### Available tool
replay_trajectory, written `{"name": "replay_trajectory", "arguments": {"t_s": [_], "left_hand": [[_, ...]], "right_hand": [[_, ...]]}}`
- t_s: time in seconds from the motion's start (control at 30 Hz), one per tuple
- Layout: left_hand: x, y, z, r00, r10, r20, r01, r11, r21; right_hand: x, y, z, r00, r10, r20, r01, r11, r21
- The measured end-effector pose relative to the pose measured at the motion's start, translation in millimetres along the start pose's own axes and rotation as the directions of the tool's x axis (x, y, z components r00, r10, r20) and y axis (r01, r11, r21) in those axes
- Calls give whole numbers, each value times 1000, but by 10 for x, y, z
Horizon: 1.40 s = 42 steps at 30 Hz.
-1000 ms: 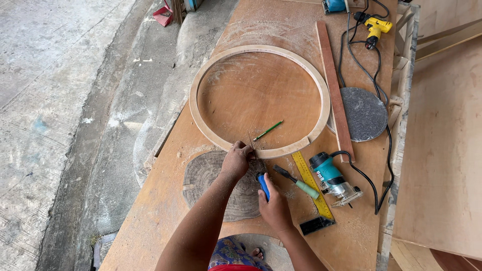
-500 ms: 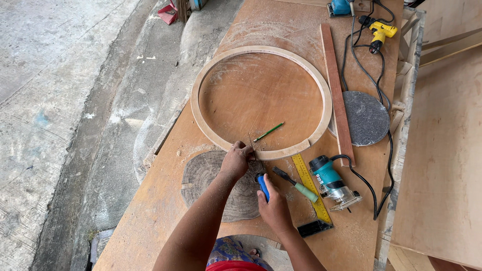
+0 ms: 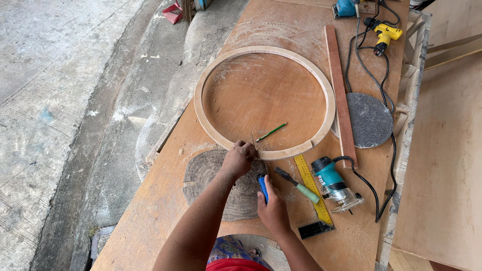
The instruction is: The person uses a chisel to carve and shape a circular wooden frame on a workbench. They repeatedly chip away at the wood, remove small pieces, and inspect the fit of the carved sections.
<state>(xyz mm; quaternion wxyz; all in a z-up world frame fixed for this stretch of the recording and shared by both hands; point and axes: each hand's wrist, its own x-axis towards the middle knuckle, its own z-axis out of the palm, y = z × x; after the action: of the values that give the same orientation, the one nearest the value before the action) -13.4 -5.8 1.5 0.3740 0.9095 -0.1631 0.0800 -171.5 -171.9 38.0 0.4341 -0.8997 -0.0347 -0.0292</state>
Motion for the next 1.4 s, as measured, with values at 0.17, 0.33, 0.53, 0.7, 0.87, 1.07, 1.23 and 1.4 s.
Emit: {"name": "replay_trajectory", "arguments": {"t_s": [0.17,0.33,0.53,0.7,0.87,1.07,1.23,1.4], "left_hand": [[-39,18,9,999,-45,-2,45,998,51],[-27,28,3,996,-86,19,84,994,67],[14,-54,40,997,-64,40,62,996,60],[39,-139,74,996,-57,69,51,995,80],[54,-83,44,984,-132,118,122,989,87],[54,-67,33,986,-128,111,119,990,78],[59,-99,51,987,-111,114,101,991,86],[46,-85,39,990,-92,110,83,993,82]], "right_hand": [[5,21,6,1000,-12,3,12,1000,5],[-11,6,38,1000,-25,-9,25,999,27],[-95,-27,64,1000,9,2,-9,1000,10],[-107,-54,43,1000,19,-9,-20,1000,-15],[-201,-74,-35,997,70,16,-70,998,3],[-281,-150,-86,995,98,9,-98,995,8],[-325,-240,-35,992,128,10,-128,992,-1],[-351,-197,-98,994,106,-30,-106,994,-25]]}}
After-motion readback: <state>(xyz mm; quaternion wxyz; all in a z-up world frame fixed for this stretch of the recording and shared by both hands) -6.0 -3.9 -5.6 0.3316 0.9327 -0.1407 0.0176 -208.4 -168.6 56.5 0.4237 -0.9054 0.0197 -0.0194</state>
